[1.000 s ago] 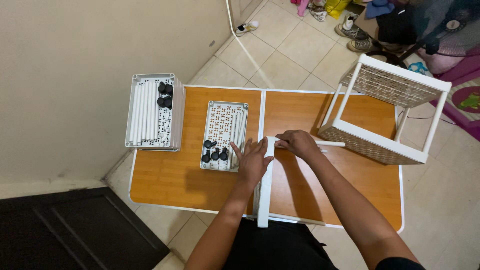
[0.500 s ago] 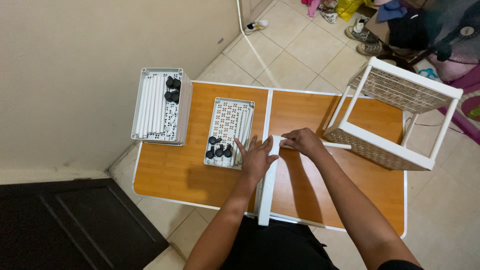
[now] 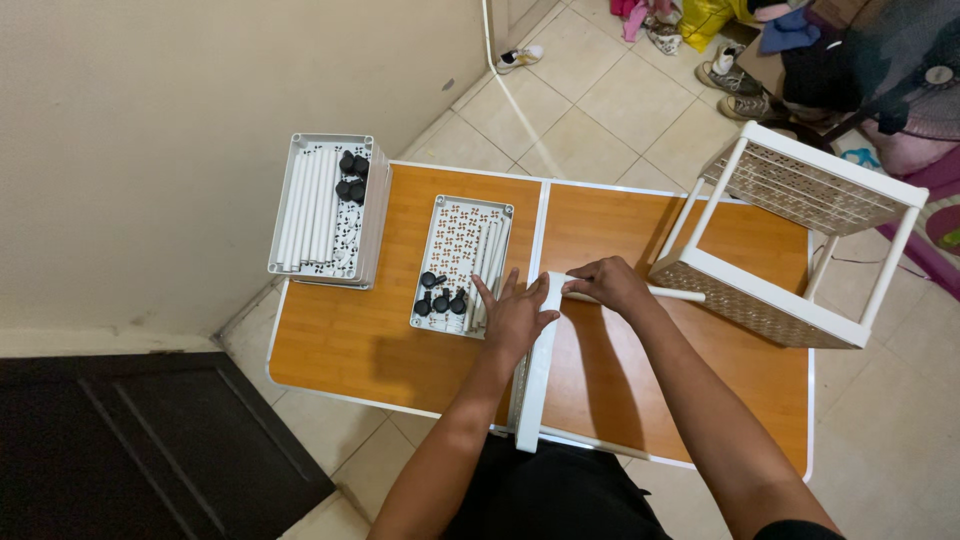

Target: The person assembles a small white plastic shelving unit by inserting rods into perforated panels and attaching black corner connectors. They repeatedly insert and remove rods to align the frame, then place the assembled unit on the table.

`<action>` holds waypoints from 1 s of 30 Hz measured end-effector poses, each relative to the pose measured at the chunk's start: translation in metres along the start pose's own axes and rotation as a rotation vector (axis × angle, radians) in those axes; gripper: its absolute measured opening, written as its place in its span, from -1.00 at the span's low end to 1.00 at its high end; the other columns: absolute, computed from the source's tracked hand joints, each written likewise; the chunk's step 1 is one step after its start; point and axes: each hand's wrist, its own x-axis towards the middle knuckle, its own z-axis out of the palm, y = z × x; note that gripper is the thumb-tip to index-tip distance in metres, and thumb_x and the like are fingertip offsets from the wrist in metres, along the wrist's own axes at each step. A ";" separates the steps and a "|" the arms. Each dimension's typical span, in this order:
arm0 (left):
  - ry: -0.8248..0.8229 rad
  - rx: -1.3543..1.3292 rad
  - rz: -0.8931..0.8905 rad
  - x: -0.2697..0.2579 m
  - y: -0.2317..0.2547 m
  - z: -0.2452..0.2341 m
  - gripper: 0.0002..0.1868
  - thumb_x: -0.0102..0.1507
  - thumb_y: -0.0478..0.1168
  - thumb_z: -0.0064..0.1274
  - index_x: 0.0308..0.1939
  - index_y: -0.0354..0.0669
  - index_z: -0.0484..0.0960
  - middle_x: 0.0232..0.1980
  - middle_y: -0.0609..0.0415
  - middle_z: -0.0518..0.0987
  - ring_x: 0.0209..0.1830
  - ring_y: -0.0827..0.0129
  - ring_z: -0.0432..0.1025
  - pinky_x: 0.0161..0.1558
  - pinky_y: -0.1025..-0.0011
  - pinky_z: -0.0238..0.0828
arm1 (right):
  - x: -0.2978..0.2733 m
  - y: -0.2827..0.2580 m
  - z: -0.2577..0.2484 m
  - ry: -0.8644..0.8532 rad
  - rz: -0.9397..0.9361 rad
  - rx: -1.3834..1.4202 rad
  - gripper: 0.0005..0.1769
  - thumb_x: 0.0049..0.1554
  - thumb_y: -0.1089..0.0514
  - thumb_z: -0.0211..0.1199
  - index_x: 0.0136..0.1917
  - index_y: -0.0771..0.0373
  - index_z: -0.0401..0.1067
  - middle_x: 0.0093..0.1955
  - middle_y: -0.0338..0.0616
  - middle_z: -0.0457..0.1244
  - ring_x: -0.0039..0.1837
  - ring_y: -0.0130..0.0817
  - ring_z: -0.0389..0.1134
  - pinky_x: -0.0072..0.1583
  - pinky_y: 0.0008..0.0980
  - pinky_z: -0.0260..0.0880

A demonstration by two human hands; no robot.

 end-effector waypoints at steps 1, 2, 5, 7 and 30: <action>-0.008 0.002 -0.008 0.000 0.001 0.000 -0.24 0.24 0.11 0.14 0.48 0.03 0.31 0.32 0.08 0.55 0.60 0.02 0.01 0.35 -0.52 -0.94 | 0.000 0.000 0.000 0.005 -0.011 -0.005 -0.51 -0.05 -0.20 0.49 0.04 0.12 0.67 -0.08 -0.02 0.48 -0.07 -0.16 0.52 0.03 -0.26 0.50; -0.014 0.003 -0.017 0.000 0.001 -0.001 -0.24 0.24 0.11 0.14 0.48 0.04 0.32 0.31 0.07 0.55 0.61 0.03 0.00 0.36 -0.51 -0.94 | 0.000 0.000 0.000 0.008 -0.024 -0.010 -0.51 -0.05 -0.20 0.50 0.04 0.13 0.67 -0.07 -0.01 0.48 -0.08 -0.17 0.53 0.03 -0.26 0.50; -0.023 -0.002 -0.032 0.000 0.002 -0.002 -0.23 0.23 0.11 0.15 0.48 0.05 0.32 0.29 0.04 0.56 0.61 0.03 0.00 0.36 -0.49 -0.94 | 0.000 -0.002 0.001 -0.004 -0.001 -0.017 -0.50 -0.05 -0.22 0.49 0.05 0.12 0.67 -0.08 -0.01 0.48 -0.09 -0.17 0.52 0.02 -0.26 0.50; -0.015 -0.014 -0.028 0.000 0.002 -0.003 -0.23 0.23 0.11 0.14 0.48 0.05 0.31 0.28 0.04 0.57 0.61 0.02 -0.01 0.37 -0.48 -0.95 | 0.002 -0.004 0.000 -0.020 0.042 -0.037 -0.49 -0.06 -0.23 0.48 0.05 0.10 0.67 -0.09 -0.03 0.48 -0.08 -0.19 0.52 0.02 -0.25 0.50; -0.011 0.035 0.023 0.000 -0.001 -0.005 -0.24 0.23 0.15 0.14 0.46 0.03 0.36 0.29 0.03 0.55 0.59 0.04 0.04 0.34 -0.55 -0.90 | -0.005 -0.010 -0.003 0.015 0.004 -0.089 -0.51 -0.04 -0.28 0.45 0.05 0.01 0.68 -0.09 -0.06 0.47 -0.08 -0.16 0.51 0.03 -0.22 0.49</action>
